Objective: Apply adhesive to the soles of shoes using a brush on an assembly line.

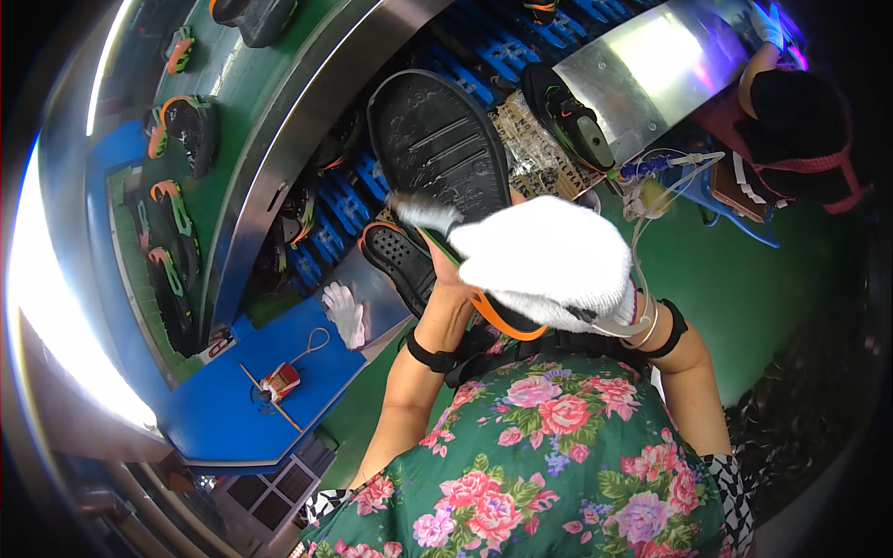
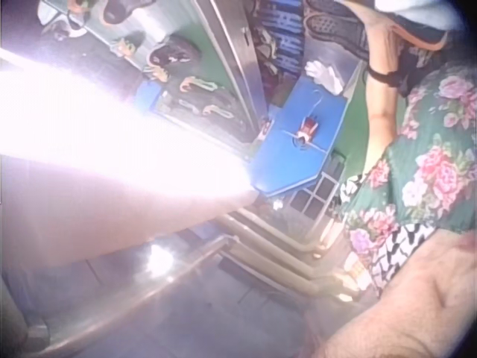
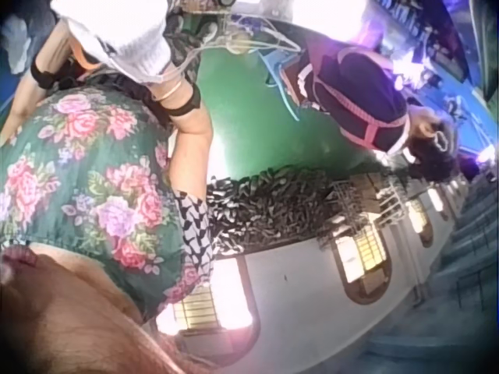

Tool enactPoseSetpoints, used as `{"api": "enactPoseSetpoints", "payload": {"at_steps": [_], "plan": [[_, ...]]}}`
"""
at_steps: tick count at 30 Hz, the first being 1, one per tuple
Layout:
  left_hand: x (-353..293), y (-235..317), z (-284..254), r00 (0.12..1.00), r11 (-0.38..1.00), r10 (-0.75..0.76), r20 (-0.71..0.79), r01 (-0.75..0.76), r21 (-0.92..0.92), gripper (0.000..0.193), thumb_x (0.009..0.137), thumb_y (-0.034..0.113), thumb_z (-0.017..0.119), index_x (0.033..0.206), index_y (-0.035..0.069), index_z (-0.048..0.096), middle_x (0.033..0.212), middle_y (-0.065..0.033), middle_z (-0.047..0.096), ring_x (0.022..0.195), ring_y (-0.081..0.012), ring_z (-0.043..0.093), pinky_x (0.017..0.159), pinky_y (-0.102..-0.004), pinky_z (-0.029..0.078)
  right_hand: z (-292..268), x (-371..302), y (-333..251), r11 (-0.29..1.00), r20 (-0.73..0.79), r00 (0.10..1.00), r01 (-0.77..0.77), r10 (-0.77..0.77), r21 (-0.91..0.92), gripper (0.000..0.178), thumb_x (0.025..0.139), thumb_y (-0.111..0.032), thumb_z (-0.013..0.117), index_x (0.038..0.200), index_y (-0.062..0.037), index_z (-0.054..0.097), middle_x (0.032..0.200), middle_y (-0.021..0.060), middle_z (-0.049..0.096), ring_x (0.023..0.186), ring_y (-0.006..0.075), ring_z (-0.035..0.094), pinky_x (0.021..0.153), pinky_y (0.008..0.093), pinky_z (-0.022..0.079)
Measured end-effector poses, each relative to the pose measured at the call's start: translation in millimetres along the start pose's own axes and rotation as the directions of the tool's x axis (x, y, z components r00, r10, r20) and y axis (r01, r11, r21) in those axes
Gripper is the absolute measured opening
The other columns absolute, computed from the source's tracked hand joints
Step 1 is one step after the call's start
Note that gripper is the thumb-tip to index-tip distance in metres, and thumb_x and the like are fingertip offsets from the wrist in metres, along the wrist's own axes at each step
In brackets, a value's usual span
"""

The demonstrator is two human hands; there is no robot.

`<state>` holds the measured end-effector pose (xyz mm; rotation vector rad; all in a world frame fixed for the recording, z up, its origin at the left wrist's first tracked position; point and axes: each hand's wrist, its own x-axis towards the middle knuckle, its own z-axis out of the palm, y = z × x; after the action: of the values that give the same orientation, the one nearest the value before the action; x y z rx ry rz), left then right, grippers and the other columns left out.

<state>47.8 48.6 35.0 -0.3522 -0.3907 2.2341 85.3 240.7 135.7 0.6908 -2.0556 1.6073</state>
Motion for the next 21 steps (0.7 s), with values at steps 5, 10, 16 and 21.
{"api": "enactPoseSetpoints", "payload": {"at_steps": [5, 10, 16, 21], "plan": [[10, -7, 10, 0.98, 0.787, 0.152, -0.13, -0.04, 0.616, 0.105, 0.086, 0.089, 0.032, 0.142, 0.001, 0.047, 0.124, -0.0219, 0.063, 0.114, -0.0335, 0.063, 0.101, -0.046, 0.052, 10, -4, 0, 0.995, -0.019, 0.999, 0.035, -0.037, -0.09, 0.027, 0.083, -0.005, 0.073, 0.11, -0.0047, 0.076, 0.11, 0.0114, 0.076, 0.099, 0.0277, 0.072, 0.079, 0.0366, 0.059], [11, -13, 39, 0.919, 0.658, 0.325, -0.223, -0.051, 0.751, 0.096, 0.091, 0.084, 0.031, 0.14, 0.004, 0.049, 0.121, -0.0194, 0.064, 0.104, -0.03, 0.066, 0.091, -0.0426, 0.056, -10, 4, 1, 0.998, -0.104, 0.994, -0.031, 0.025, -0.052, 0.027, 0.08, -0.006, 0.077, 0.107, -0.0064, 0.077, 0.105, 0.0102, 0.076, 0.096, 0.0279, 0.073, 0.081, 0.0373, 0.059], [23, -13, 47, 0.991, 0.628, 0.041, -0.124, 0.071, 0.775, 0.096, 0.07, 0.083, 0.068, 0.113, 0.0, 0.05, 0.1, -0.015, 0.064, 0.095, -0.0242, 0.065, 0.083, -0.0386, 0.056, 2, -13, -10, 0.999, 0.03, 0.999, -0.015, 0.016, -0.033, 0.028, 0.085, -0.007, 0.076, 0.113, -0.0084, 0.076, 0.114, 0.0083, 0.074, 0.1, 0.0236, 0.072, 0.086, 0.0364, 0.058], [26, -11, 54, 0.999, 0.572, 0.038, -0.024, -0.002, 0.82, 0.092, 0.075, 0.085, 0.06, 0.108, -0.001, 0.054, 0.093, -0.0162, 0.067, 0.09, -0.0253, 0.066, 0.079, -0.0361, 0.055, -4, -18, -7, 0.996, 0.018, 0.997, -0.074, 0.075, -0.049, 0.029, 0.083, -0.007, 0.079, 0.112, -0.0069, 0.075, 0.112, 0.009, 0.075, 0.095, 0.025, 0.072, 0.082, 0.0361, 0.058]]}}
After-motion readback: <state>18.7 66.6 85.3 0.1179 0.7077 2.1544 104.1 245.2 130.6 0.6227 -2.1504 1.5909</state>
